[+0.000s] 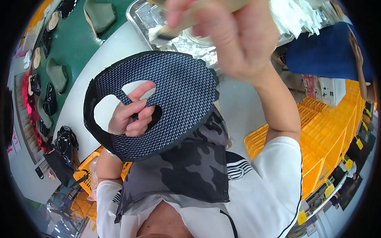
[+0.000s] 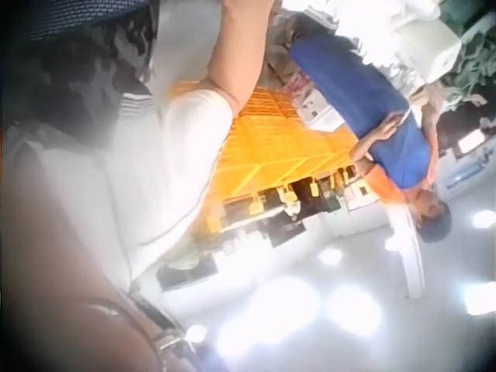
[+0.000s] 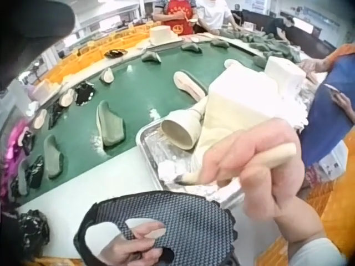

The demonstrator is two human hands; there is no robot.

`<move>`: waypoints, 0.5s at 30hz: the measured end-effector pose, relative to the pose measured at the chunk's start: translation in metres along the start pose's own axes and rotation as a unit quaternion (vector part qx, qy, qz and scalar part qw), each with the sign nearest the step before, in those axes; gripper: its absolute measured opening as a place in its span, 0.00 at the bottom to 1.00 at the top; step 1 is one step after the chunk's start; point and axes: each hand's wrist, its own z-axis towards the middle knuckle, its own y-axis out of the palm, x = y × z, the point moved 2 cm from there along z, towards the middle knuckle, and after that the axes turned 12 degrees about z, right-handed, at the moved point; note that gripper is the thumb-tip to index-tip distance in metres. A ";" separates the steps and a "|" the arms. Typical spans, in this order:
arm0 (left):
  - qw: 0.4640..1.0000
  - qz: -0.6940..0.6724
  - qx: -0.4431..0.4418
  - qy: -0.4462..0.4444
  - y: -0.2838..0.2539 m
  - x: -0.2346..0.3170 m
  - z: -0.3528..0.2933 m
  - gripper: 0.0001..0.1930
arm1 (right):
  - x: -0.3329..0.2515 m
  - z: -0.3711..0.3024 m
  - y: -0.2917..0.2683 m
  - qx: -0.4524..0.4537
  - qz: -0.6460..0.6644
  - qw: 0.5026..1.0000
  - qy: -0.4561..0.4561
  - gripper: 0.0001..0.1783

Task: Applying adhesive to the inner lining of shoe components using a brush at a factory station.

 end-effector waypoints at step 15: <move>0.993 0.097 0.005 -0.071 0.017 -0.002 0.017 0.22 | 0.006 -0.002 0.015 -0.106 -0.070 0.992 0.010 0.08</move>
